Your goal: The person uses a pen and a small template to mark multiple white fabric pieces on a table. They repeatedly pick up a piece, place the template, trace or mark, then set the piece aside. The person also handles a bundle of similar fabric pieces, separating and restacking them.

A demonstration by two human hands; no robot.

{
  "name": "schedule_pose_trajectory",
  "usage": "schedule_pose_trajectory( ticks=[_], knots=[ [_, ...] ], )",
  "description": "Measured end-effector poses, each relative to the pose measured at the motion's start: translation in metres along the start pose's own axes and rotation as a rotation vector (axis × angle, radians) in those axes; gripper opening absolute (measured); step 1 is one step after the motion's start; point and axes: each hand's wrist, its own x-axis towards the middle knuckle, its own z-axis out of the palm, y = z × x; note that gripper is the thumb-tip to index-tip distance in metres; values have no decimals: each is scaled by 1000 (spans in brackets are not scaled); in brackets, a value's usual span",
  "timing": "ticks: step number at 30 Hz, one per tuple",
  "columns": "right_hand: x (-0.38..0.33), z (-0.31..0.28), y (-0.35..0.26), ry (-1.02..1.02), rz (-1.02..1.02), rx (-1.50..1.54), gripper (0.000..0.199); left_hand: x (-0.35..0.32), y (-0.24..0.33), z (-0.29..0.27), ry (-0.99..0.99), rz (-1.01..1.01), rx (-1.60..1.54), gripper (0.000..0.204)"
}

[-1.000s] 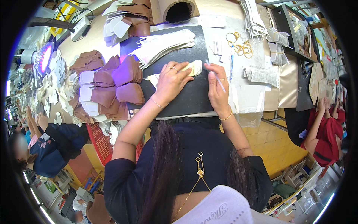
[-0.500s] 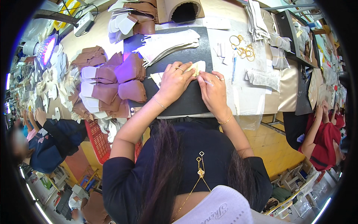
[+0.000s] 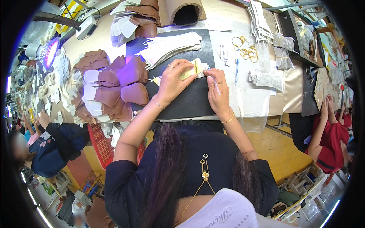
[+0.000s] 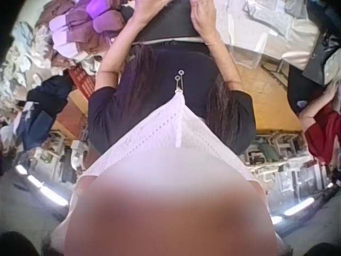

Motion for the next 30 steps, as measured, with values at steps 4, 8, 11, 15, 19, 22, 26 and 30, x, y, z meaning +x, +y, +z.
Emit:
schedule_pose_trajectory(
  ticks=[4,8,11,15,19,22,26,30],
  knots=[
    [1,0,-1,13,-44,-49,15,13,32,-31,95,64,-14,36],
    [2,0,-1,6,-67,-73,15,36,54,-72,257,213,132,39],
    [2,1,-1,9,-53,-70,16,62,48,-79,332,318,202,37],
    [1,-1,-1,29,-7,26,16,87,20,-64,81,182,424,25],
    [2,-8,1,129,68,179,16,64,6,-48,29,177,540,21],
    [3,-12,2,159,133,253,17,25,9,-22,-42,165,378,21],
    [7,-14,2,147,134,293,19,-5,5,11,-109,81,301,25],
    [9,-15,1,128,80,205,20,-12,-5,20,-72,134,301,25]
  ],
)
